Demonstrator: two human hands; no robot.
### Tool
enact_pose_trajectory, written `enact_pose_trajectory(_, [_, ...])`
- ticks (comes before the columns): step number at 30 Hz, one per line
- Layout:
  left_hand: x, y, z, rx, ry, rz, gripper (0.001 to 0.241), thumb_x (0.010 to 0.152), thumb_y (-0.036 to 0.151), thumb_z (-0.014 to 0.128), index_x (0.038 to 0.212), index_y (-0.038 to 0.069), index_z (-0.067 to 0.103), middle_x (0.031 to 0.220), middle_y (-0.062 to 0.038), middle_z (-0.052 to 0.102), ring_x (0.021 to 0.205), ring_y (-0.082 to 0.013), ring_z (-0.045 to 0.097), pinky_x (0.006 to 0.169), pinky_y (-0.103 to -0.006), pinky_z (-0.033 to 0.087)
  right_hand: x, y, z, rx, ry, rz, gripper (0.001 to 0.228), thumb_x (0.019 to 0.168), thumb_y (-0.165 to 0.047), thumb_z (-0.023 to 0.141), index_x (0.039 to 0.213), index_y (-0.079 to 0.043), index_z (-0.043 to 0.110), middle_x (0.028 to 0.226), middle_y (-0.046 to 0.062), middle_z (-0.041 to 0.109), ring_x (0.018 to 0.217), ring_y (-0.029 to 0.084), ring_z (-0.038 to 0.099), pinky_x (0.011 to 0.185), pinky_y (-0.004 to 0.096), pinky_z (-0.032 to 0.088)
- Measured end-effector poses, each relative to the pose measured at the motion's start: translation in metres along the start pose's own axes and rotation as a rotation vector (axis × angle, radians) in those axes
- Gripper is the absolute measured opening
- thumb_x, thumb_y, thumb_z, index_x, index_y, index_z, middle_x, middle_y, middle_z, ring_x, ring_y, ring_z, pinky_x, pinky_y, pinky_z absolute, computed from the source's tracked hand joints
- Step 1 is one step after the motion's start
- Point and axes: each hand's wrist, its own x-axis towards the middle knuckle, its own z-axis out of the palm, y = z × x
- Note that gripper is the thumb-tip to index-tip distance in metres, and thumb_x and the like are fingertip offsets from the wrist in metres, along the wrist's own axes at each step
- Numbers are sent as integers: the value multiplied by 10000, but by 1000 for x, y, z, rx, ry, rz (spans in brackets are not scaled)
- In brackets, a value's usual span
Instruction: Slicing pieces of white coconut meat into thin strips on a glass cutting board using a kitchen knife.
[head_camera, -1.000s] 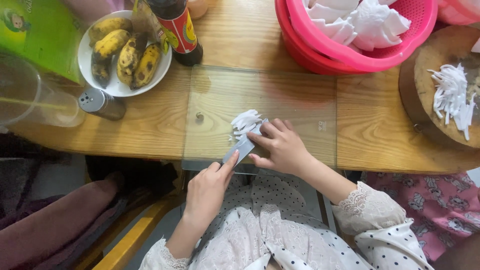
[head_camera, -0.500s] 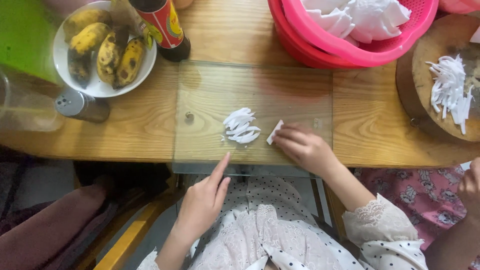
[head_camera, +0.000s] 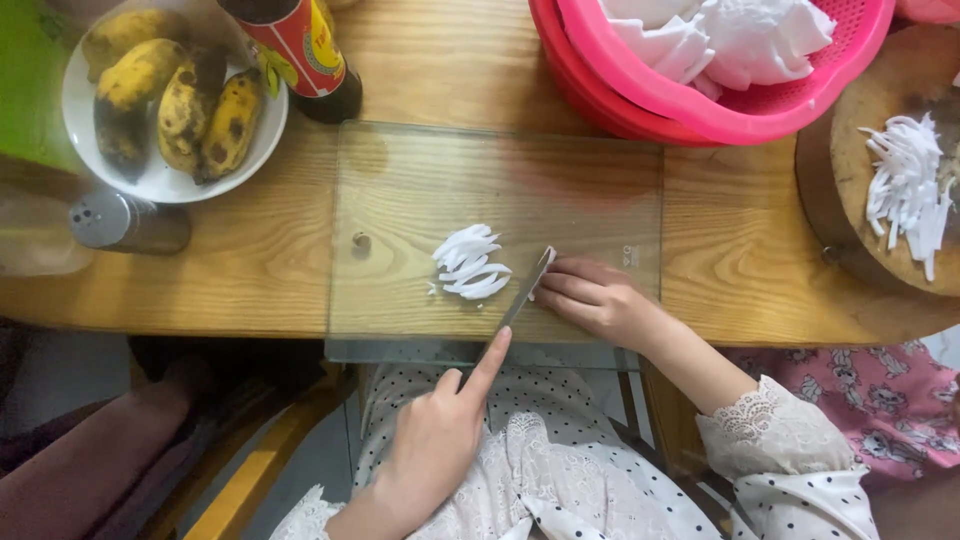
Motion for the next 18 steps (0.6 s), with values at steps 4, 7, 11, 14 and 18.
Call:
enact_pose_trajectory(4, [-1,0,10,71,135,6,817,880,125,565,1553,380,178,655,-45,360,335,-242,461,311,-421,439,-1,3,2,17,-20,-24,111,967,-31,576,992,47,652,1059,154,661,1057,336,644,862,416,582])
enact_pose_trajectory(7, [-2,1,9,51,97,5,836,870,101,567,1548,407,186,673,-43,362,356,-249,477,326,-428,452,-3,3,5,-47,-25,-35,76,942,-14,619,968,44,662,1044,146,669,1029,323,656,835,401,602])
enact_pose_trajectory(11, [-3,1,11,45,79,-15,821,875,106,537,1545,418,179,667,-33,342,335,-243,444,292,-423,429,-3,3,8,-52,-7,-29,60,925,-3,647,925,56,646,1002,146,667,977,325,665,805,395,613])
enact_pose_trajectory(14, [-2,0,5,-14,-15,-38,814,904,103,517,1552,429,148,669,-38,339,358,-248,442,322,-423,430,-9,4,10,-80,-42,-19,49,928,7,636,948,50,652,1037,133,661,1019,303,655,852,378,605])
enact_pose_trajectory(18, [-1,1,4,-22,-63,-49,827,912,112,516,1554,442,115,683,-45,350,363,-265,474,335,-444,459,-6,5,9,-76,-43,-21,57,935,0,627,944,39,668,1038,125,666,1010,296,656,849,370,602])
